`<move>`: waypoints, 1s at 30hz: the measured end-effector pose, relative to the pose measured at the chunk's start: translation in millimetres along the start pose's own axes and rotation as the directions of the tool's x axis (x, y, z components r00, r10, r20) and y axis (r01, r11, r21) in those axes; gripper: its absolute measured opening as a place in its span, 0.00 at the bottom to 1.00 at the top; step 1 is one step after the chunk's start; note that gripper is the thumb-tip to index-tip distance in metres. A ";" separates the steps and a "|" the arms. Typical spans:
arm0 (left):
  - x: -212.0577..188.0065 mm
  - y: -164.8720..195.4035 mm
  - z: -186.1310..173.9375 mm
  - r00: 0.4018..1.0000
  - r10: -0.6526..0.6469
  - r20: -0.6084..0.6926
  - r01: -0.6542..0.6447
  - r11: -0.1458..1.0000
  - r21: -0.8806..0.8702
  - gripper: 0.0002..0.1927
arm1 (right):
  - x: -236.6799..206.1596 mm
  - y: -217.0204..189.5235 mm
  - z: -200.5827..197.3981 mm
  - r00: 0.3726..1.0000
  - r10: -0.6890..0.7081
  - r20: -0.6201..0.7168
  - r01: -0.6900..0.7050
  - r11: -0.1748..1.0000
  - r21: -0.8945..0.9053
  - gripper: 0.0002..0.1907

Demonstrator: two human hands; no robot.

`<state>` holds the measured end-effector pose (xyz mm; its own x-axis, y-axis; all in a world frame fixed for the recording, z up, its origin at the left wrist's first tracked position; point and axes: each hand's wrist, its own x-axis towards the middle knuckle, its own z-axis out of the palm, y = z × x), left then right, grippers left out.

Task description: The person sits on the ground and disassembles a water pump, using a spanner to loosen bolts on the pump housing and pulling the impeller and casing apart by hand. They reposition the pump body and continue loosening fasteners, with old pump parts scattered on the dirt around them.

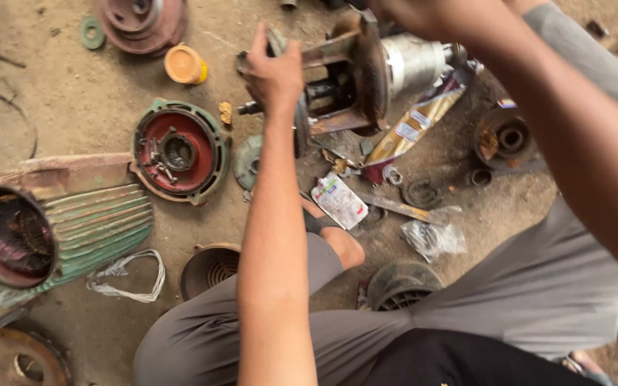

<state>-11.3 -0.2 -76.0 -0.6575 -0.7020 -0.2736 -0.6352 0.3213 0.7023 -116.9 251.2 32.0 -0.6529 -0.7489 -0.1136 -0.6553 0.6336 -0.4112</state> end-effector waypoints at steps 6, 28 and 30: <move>4.4 -0.1 1.5 1.000 0.026 0.003 -0.026 0.998 -0.049 0.39 | -131.9 -59.1 79.8 0.867 0.217 0.448 -0.282 0.956 0.084 0.18; -14.8 45.5 -23.4 0.993 0.025 -0.115 -0.031 0.999 -0.045 0.37 | -103.0 -58.5 119.1 0.990 -0.055 0.126 -0.036 0.783 0.622 0.18; -17.9 47.5 -25.0 0.995 0.005 -0.097 -0.007 1.000 -0.019 0.36 | -95.5 -55.1 101.1 0.968 0.011 0.250 -0.169 0.765 0.621 0.17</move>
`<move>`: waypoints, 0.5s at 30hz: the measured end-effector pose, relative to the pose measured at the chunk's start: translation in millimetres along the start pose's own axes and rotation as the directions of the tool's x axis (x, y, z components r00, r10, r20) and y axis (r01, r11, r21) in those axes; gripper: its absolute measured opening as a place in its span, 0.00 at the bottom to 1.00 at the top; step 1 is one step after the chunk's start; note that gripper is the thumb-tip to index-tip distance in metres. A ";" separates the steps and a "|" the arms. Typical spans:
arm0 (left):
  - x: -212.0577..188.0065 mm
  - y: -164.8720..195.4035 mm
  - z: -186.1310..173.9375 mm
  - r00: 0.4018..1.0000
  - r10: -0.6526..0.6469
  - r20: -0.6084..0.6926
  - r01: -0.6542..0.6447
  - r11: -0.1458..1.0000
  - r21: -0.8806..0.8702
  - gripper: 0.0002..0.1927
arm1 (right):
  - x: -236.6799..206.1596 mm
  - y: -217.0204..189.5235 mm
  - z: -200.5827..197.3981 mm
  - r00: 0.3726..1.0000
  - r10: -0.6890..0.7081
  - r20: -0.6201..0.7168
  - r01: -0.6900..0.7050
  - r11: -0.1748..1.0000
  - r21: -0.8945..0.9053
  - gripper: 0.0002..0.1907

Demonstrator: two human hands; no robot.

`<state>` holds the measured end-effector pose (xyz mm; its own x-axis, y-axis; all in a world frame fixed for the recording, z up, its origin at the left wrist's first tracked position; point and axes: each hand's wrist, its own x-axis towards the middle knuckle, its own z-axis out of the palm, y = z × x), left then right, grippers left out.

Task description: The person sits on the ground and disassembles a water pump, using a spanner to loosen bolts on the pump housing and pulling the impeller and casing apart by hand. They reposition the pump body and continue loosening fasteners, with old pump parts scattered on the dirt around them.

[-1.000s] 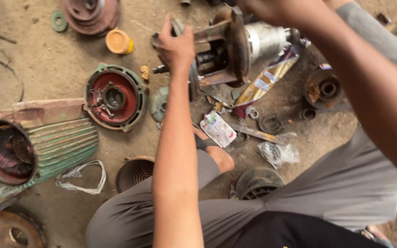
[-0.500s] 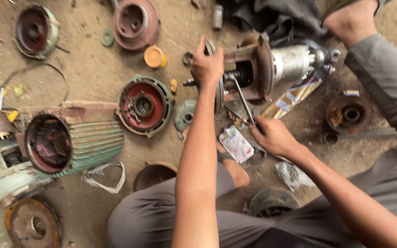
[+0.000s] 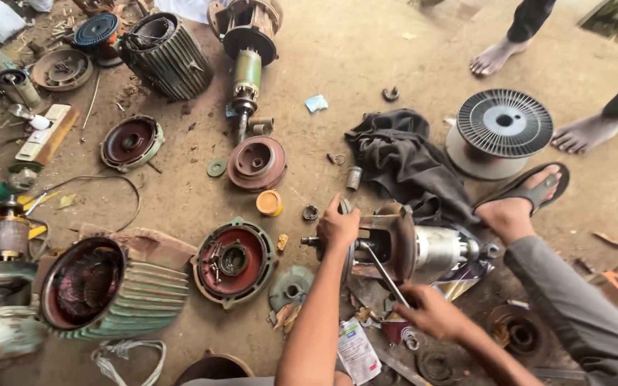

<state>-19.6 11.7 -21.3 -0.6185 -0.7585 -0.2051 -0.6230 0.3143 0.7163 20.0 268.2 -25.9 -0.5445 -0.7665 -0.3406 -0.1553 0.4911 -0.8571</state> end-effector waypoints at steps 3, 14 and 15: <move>0.3 1.5 -2.3 1.000 -0.019 0.016 0.019 1.000 -0.016 0.37 | 14.5 -18.8 -31.2 0.980 0.173 0.096 -0.165 0.982 -0.093 0.18; 11.5 -35.4 26.5 0.997 0.081 0.012 -0.081 0.996 -0.023 0.33 | -6.5 -33.9 -14.3 0.910 -0.158 -0.383 0.191 0.980 0.049 0.20; 13.5 -36.7 28.0 0.994 0.107 -0.011 -0.107 0.994 -0.013 0.34 | -4.3 -32.9 -13.7 0.910 -0.120 -0.397 0.171 0.981 0.094 0.18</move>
<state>-18.5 5.9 -69.0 -0.6763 -0.7267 -0.1206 -0.5474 0.3863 0.7424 16.2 261.0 9.0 -0.8039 -0.5923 -0.0534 -0.1677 0.3119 -0.9352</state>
